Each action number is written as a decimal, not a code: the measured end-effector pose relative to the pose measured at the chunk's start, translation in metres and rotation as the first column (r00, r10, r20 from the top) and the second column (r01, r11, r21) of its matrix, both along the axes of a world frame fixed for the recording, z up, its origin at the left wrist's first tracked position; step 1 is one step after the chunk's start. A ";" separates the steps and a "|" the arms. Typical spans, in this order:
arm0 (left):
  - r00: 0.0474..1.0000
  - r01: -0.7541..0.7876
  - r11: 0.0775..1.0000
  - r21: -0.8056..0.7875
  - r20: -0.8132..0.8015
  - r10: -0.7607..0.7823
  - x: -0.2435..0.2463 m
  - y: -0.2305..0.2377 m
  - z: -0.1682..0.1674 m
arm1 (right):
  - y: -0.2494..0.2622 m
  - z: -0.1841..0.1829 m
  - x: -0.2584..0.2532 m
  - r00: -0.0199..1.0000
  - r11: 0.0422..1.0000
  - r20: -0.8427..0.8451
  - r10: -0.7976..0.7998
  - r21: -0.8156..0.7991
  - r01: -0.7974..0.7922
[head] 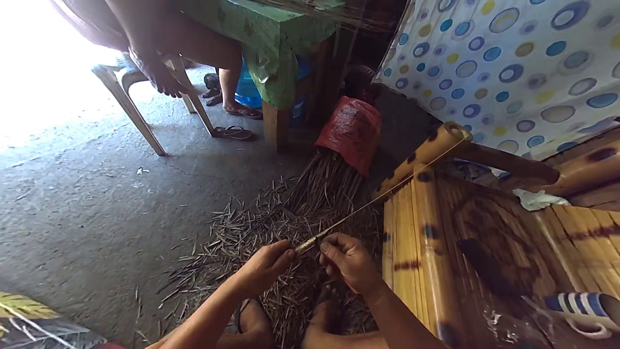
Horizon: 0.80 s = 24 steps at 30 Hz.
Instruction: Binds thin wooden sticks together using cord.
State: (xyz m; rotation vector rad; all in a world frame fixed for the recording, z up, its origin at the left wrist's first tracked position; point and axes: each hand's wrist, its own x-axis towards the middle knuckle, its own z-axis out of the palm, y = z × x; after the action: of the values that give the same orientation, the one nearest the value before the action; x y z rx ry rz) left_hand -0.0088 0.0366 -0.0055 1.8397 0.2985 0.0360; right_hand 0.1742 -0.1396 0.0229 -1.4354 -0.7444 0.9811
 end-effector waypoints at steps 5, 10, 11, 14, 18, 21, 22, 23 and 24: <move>1.000 -0.006 0.998 0.062 0.002 0.005 -0.002 0.000 0.000 | 0.000 0.000 0.014 0.988 0.993 0.109 -0.107 0.055 0.102; 1.000 0.005 0.999 0.045 -0.001 -0.005 0.000 0.000 -0.003 | -0.002 0.005 0.039 0.931 0.928 0.097 -0.353 0.164 0.335; 1.000 0.009 0.999 0.045 -0.005 -0.009 -0.001 0.000 -0.003 | -0.002 0.006 0.044 0.913 0.907 0.081 -0.401 0.178 0.382; 1.000 0.025 1.000 0.014 0.011 -0.025 -0.001 0.000 -0.006 | -0.004 0.007 0.039 0.951 0.942 0.034 -0.309 0.153 0.300; 0.997 0.041 0.999 -0.003 0.068 -0.041 -0.001 0.000 -0.008 | 0.001 0.000 0.004 0.988 0.988 -0.043 -0.147 0.038 0.149; 0.997 0.067 0.998 -0.019 0.030 -0.067 -0.002 0.002 -0.008 | 0.002 -0.004 -0.005 0.993 0.997 -0.088 -0.082 -0.008 0.081; 0.996 0.083 0.995 -0.046 0.016 -0.083 -0.002 0.003 -0.007 | 0.002 -0.005 -0.003 0.994 0.998 -0.088 -0.070 0.002 0.070; 0.995 0.097 0.992 -0.077 0.008 -0.097 -0.002 0.005 -0.006 | 0.002 -0.005 0.001 0.994 0.997 -0.080 -0.068 0.020 0.070; 0.994 0.109 0.988 -0.111 0.007 -0.109 -0.002 0.005 -0.005 | 0.001 -0.005 0.004 0.995 0.996 -0.068 -0.071 0.040 0.074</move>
State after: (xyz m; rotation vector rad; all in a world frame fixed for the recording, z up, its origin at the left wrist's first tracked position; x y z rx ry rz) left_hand -0.0112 0.0418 -0.0108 1.7426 0.1955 -0.0548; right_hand 0.1787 -0.1383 0.0181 -1.3772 -0.6566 0.9466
